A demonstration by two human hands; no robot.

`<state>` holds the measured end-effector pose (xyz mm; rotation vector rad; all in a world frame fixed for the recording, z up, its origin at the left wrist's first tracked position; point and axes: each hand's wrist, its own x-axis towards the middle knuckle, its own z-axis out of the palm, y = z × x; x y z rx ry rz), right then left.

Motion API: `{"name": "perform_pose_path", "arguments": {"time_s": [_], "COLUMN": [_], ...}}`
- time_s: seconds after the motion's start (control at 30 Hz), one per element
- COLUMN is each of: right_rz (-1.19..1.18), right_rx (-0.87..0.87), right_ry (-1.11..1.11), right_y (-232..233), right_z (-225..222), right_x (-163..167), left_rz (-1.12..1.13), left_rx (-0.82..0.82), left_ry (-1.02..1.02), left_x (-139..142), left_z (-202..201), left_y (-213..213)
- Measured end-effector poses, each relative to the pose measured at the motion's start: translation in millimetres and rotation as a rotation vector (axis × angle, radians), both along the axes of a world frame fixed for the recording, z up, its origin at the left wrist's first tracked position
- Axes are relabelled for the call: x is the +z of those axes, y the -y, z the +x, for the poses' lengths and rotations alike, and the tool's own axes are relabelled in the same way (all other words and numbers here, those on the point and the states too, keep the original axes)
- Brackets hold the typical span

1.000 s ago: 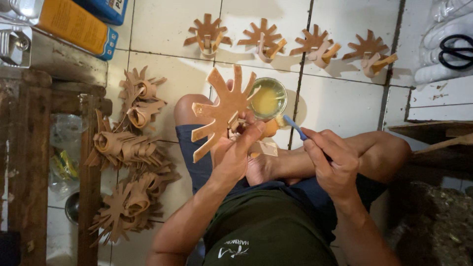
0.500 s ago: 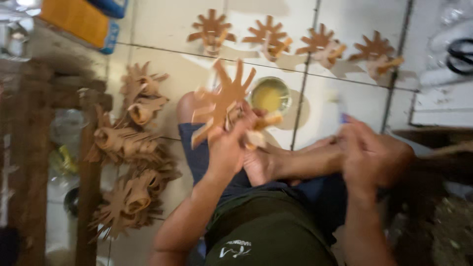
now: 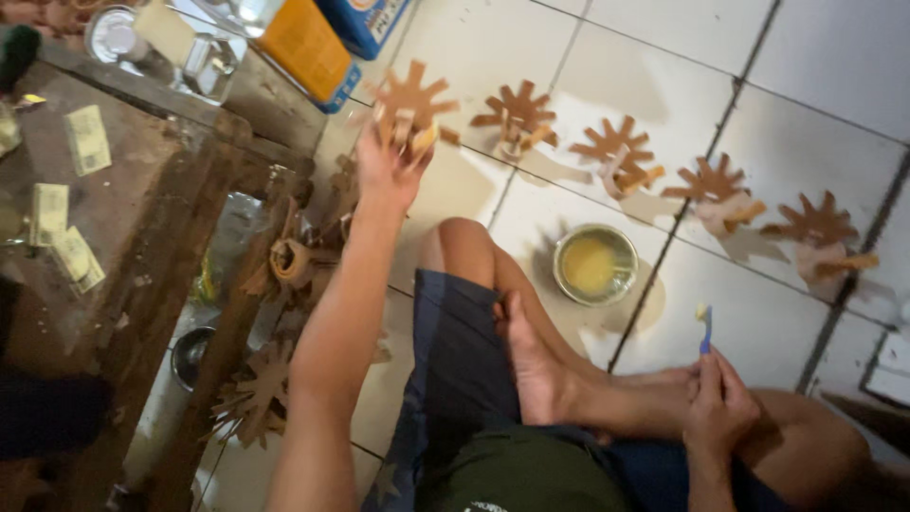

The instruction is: The person sits on the floor and uses a toothbrush to spread glue from a bowl onto cut leather shoe upper pieces, presses the glued pieces together, and sets each finished assembled piece in a row on the floor, repeating for multiple pieces.

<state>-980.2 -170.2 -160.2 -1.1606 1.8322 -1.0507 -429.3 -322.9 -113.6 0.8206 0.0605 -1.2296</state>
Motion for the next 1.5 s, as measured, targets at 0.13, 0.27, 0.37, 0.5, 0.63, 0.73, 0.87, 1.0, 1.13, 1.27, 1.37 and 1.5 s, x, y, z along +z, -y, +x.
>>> {"name": "perform_pose_path", "arguments": {"time_s": [0.13,0.27,0.37,0.5,0.63,0.73,0.87,1.0,1.13,1.27,1.37,1.5], "right_rz": [-0.08,-0.084,-0.072,-0.019,-0.092,-0.126,-0.151,-0.138,-0.029,-0.09,-0.039,0.012], "right_rx": [0.065,0.139,0.149,0.159,0.2,0.197,0.238,0.246,0.248,0.314,0.236,0.202], "right_ry": [-0.163,-0.167,-0.281,-0.289,-0.312,-0.294,-0.406,-0.347,-0.216,-0.251,-0.082,0.079], "right_y": [11.1,23.2,30.2,37.4,44.0,43.1,40.4,35.7,25.9,17.6,11.6,3.0], "right_z": [10.3,19.3,23.8,27.6,35.3,39.2,43.4,42.2,35.1,35.4,36.6,30.5], "right_x": [-16.7,-28.5,-32.5,-30.7,-30.0,-26.7,-21.3,-15.8,-10.6,-10.7,-10.0,-8.1], "left_rz": [0.01,0.323,0.298,0.28,0.286,0.275,0.266,0.027,0.091,0.116,0.204,0.157], "left_rx": [0.017,0.129,0.179,0.248,0.285,0.278,0.286,0.128,0.16,0.189,0.258,0.259], "left_ry": [-0.034,-0.171,-0.173,0.052,0.098,0.072,0.012,0.262,0.416,0.489,0.535,0.575], "left_x": [-25.7,-71.4,-101.7,-117.7,-113.3,-112.5,-107.9,-89.5,-59.4,-45.8,-43.0,-27.8], "left_z": [40.4,37.1,28.0,21.8,23.9,25.1,14.3,-36.0,-73.1,-71.2,-64.1,-57.7], "left_y": [75.4,104.2,114.3,120.4,131.7,138.1,127.1,56.0,-39.2,-116.2,-159.7,-201.7]}}
